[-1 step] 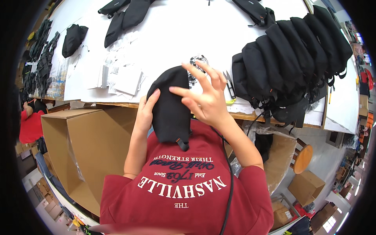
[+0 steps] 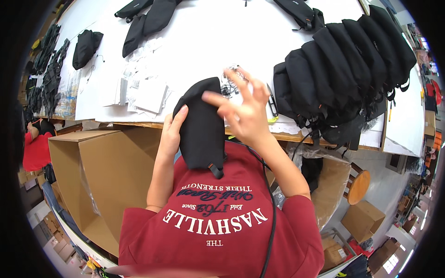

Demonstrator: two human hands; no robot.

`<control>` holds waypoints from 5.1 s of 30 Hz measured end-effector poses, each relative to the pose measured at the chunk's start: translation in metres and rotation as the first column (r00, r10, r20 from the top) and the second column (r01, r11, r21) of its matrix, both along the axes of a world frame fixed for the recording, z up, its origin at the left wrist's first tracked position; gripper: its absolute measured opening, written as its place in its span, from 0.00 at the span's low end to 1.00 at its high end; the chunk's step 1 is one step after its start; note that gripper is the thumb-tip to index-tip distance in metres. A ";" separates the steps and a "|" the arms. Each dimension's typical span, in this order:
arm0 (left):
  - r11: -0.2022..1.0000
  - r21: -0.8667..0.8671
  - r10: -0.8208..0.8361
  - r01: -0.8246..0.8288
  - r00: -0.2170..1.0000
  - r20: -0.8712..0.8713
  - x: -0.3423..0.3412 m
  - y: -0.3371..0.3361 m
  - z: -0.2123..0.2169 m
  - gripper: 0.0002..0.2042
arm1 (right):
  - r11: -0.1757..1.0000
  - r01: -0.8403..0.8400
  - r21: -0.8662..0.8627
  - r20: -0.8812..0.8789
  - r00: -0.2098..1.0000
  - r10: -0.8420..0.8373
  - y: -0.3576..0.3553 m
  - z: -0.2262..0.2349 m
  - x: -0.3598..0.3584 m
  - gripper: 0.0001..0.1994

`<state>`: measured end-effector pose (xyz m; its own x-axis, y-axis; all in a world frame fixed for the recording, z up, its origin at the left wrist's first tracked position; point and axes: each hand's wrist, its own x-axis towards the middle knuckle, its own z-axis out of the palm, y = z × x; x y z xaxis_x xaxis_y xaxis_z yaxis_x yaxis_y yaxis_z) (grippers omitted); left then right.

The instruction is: Assembling small black gear pouches by attaching tags and inserting items.

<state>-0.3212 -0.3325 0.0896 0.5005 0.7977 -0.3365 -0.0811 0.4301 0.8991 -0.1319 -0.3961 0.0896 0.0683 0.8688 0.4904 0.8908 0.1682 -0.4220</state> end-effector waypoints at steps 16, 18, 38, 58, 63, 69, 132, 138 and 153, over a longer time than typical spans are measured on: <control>0.984 0.165 -0.060 0.065 0.998 -0.036 -0.002 -0.006 -0.008 0.18 | 0.997 0.041 0.058 -0.119 0.992 -0.033 -0.007 0.008 -0.003 0.19; 0.980 0.181 -0.080 0.088 0.995 -0.052 -0.003 -0.006 -0.010 0.18 | 0.996 -0.087 0.035 -0.015 0.996 0.088 -0.010 0.007 -0.006 0.19; 0.969 0.240 -0.034 0.060 0.993 -0.113 0.004 -0.010 -0.002 0.17 | 0.999 -0.041 0.008 -0.041 0.998 0.041 -0.008 0.008 0.009 0.30; 0.851 0.523 0.053 0.051 0.982 -0.182 -0.027 0.019 -0.005 0.41 | 0.916 -0.352 -0.192 -0.751 0.654 0.093 -0.017 0.028 0.006 0.28; 0.847 0.506 -0.194 0.163 0.981 0.010 -0.041 0.032 0.000 0.26 | 0.962 -0.255 -0.094 -0.858 0.511 0.052 -0.019 0.032 0.009 0.23; 0.875 0.482 0.020 -0.044 0.998 0.055 -0.032 0.029 -0.018 0.11 | 0.925 -0.279 -0.257 -0.669 0.742 0.038 -0.021 0.034 0.032 0.14; 0.699 0.691 0.381 -0.184 0.913 -0.143 -0.047 0.045 -0.034 0.28 | 0.946 -0.308 -0.095 -0.844 0.530 0.088 0.071 -0.024 -0.005 0.05; 0.819 0.526 0.253 -0.228 0.967 0.024 -0.021 0.025 -0.015 0.20 | 0.952 -0.303 0.036 -0.989 0.126 0.078 0.051 0.012 -0.023 0.12; 0.837 0.548 0.025 -0.014 1.000 -0.014 -0.013 0.000 0.001 0.33 | 0.869 -0.487 0.087 -0.983 0.100 0.155 0.027 0.008 -0.032 0.18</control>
<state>-0.3347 -0.3323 0.0903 0.4807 0.8643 0.1483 -0.0639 -0.1342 0.9889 -0.1635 -0.3695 0.0978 0.0094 0.9960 0.0884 -0.3589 0.0859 -0.9294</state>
